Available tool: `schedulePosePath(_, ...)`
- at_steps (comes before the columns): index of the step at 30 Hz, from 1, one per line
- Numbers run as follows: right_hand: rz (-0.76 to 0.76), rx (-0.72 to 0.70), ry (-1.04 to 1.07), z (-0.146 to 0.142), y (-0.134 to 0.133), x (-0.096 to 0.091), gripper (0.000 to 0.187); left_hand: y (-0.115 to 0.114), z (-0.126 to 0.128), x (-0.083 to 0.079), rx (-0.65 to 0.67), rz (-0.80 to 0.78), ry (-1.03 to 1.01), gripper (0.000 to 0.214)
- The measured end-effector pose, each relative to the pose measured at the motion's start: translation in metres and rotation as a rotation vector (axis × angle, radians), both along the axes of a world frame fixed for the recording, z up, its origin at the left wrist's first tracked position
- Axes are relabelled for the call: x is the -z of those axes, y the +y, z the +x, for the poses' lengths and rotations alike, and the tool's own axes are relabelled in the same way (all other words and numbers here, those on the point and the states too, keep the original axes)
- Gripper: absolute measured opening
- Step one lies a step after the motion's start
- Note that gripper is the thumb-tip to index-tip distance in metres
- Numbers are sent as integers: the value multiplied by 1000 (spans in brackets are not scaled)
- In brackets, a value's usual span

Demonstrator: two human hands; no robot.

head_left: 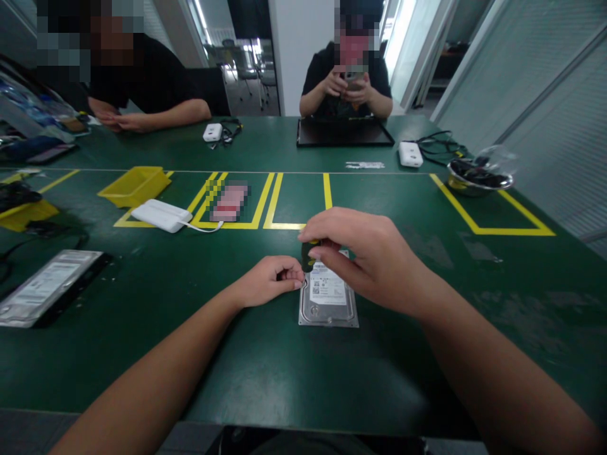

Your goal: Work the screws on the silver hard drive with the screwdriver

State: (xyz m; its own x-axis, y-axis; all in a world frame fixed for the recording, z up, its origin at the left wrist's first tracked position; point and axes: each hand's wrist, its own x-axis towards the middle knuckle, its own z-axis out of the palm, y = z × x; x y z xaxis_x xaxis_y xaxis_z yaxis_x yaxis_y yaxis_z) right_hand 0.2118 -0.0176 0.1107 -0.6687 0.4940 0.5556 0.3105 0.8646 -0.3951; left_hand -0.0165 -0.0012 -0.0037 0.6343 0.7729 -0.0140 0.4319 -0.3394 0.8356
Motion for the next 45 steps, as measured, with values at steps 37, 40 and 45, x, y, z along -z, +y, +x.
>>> schedulePosePath(37, -17, -18, 4, 1, 1, -1, 12, -3, 0, -1, -1, 80, -25, 9)
schedulePosePath(40, 0, -32, -1, 2, 2, -1, 19, -3, 1, -1, -5, 61, -23, 8)
schedulePosePath(45, -50, -67, -10, 4, 1, -3, 21, -3, 0, 1, -5, 26, -23, 10)
